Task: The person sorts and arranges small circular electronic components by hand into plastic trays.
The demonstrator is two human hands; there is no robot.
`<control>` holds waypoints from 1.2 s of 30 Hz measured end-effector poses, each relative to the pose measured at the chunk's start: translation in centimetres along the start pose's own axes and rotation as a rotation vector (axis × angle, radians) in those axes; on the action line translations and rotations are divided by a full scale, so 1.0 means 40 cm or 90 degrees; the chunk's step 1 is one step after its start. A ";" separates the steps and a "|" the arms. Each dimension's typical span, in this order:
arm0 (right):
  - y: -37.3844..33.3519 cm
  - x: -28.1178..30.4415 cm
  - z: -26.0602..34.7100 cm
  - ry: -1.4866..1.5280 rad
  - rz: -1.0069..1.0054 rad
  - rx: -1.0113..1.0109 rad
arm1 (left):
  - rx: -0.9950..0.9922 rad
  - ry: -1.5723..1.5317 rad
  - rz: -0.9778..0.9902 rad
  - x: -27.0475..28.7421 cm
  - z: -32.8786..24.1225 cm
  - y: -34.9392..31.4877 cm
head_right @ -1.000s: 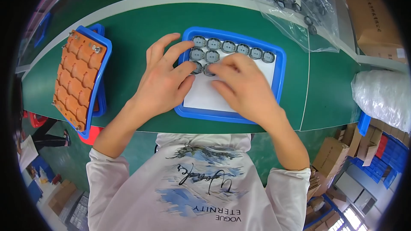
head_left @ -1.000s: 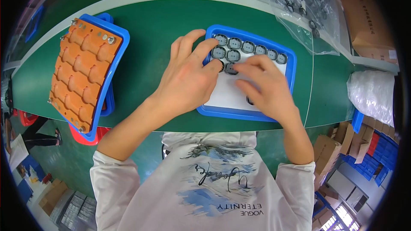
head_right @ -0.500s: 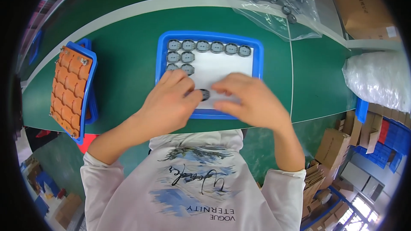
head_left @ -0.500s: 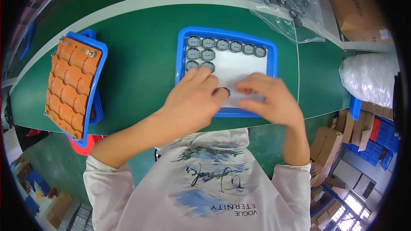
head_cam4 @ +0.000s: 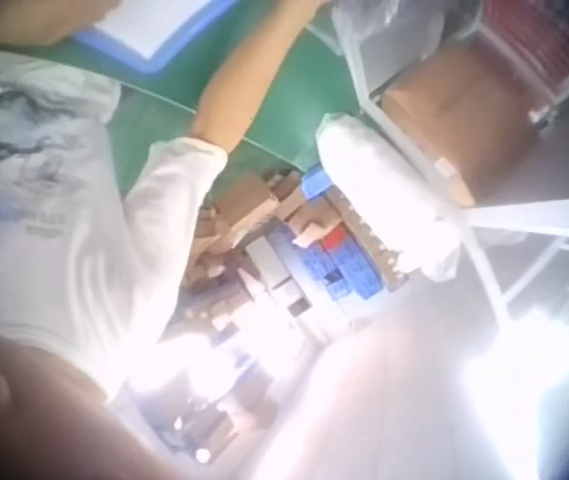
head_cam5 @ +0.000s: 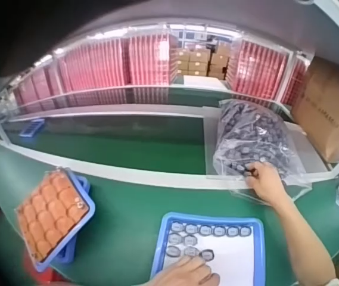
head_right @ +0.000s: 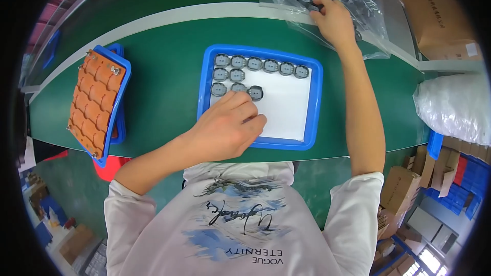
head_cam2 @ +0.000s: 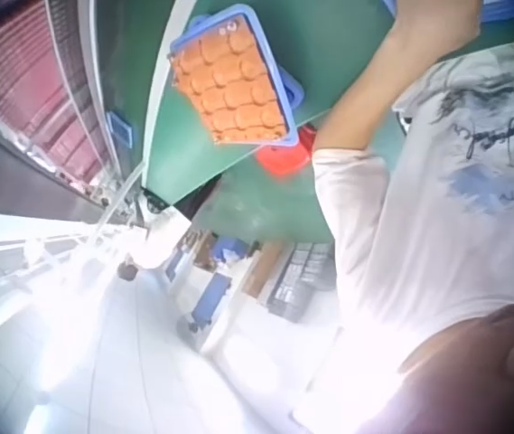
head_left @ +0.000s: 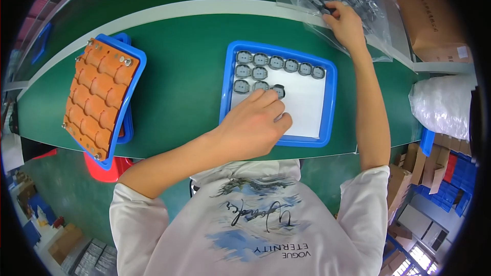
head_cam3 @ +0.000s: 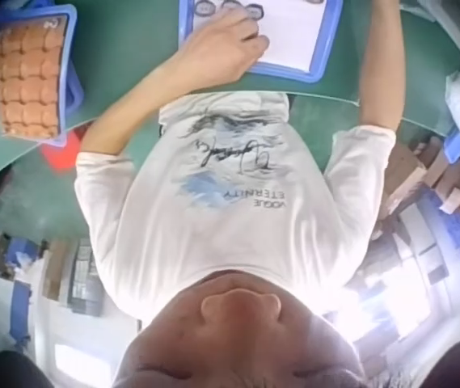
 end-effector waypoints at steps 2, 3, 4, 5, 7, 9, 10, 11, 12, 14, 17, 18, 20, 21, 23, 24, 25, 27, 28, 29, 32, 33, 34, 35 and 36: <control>-0.031 0.006 -0.005 -0.025 -0.057 0.026 | -0.012 -0.015 -0.044 0.007 -0.001 0.000; -0.043 0.018 -0.009 -0.023 -0.034 0.028 | -0.011 -0.015 -0.042 0.011 0.007 -0.001; -0.059 0.030 -0.013 -0.022 -0.034 0.025 | 0.003 0.003 -0.091 0.020 0.022 -0.003; -0.081 0.046 -0.003 0.013 0.008 -0.059 | 0.018 0.019 -0.141 0.027 0.038 -0.010; -0.141 0.070 0.013 0.048 0.049 -0.149 | 0.037 0.044 -0.161 0.050 0.070 -0.022; -0.217 0.100 0.030 0.247 -0.085 -0.139 | 0.082 0.061 -0.174 0.069 0.086 -0.032; -0.261 0.119 0.041 0.247 -0.085 -0.143 | 0.081 0.059 -0.170 0.076 0.089 -0.032; -0.311 0.141 0.055 0.213 -0.051 -0.158 | 0.081 0.055 -0.139 0.080 0.089 -0.032; -0.354 0.163 0.068 0.179 -0.018 -0.170 | 0.079 0.052 -0.109 0.082 0.089 -0.027; -0.442 0.162 0.082 0.124 0.028 -0.185 | 0.062 0.062 -0.109 0.073 0.092 -0.019; -0.534 0.127 0.092 0.045 0.009 -0.192 | 0.040 0.088 -0.094 0.060 0.104 -0.010; -0.552 0.124 0.097 0.019 -0.058 -0.185 | 0.035 0.105 -0.080 0.059 0.108 -0.008; -0.569 0.131 0.101 0.027 -0.081 -0.177 | 0.034 0.108 -0.074 0.059 0.109 -0.010; -0.574 0.135 0.102 0.074 -0.092 -0.145 | 0.037 0.110 -0.073 0.060 0.111 -0.010; -0.585 0.140 0.095 0.121 -0.107 -0.118 | 0.032 0.117 -0.061 0.070 0.113 -0.007; -0.587 0.141 0.083 0.141 -0.078 -0.085 | 0.034 0.123 -0.056 0.075 0.110 -0.002; -0.589 0.141 0.075 0.160 -0.049 -0.052 | 0.030 0.123 -0.052 0.079 0.101 0.004; -0.591 0.133 0.074 0.153 -0.061 -0.062 | 0.051 0.075 -0.036 0.089 0.081 0.019; -0.593 0.130 0.075 0.144 -0.071 -0.069 | 0.049 0.075 -0.034 0.086 0.072 0.034; -0.594 0.127 0.077 0.147 -0.071 -0.068 | 0.037 0.098 -0.017 0.080 0.056 0.049; -0.597 0.126 0.083 0.118 -0.103 -0.087 | 0.014 0.165 0.028 0.045 0.052 0.084; -0.597 0.126 0.083 0.126 -0.106 -0.091 | 0.001 0.208 0.056 0.036 0.057 0.093; -0.597 0.127 0.085 0.133 -0.110 -0.096 | 0.000 0.209 0.057 0.040 0.059 0.100; -0.600 0.128 0.085 0.130 -0.113 -0.103 | 0.004 0.204 0.042 0.047 0.059 0.111; -0.598 0.127 0.085 0.136 -0.111 -0.101 | 0.008 0.200 0.028 0.054 0.057 0.120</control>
Point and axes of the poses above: each hand's wrist, its own y-axis towards the middle knuckle, its own x-axis out of the back of the hand, z = x × y, the point moved 1 cm from there along y, towards the middle knuckle, and after that the axes turned 1 degree about z, right-handed, at the moved point
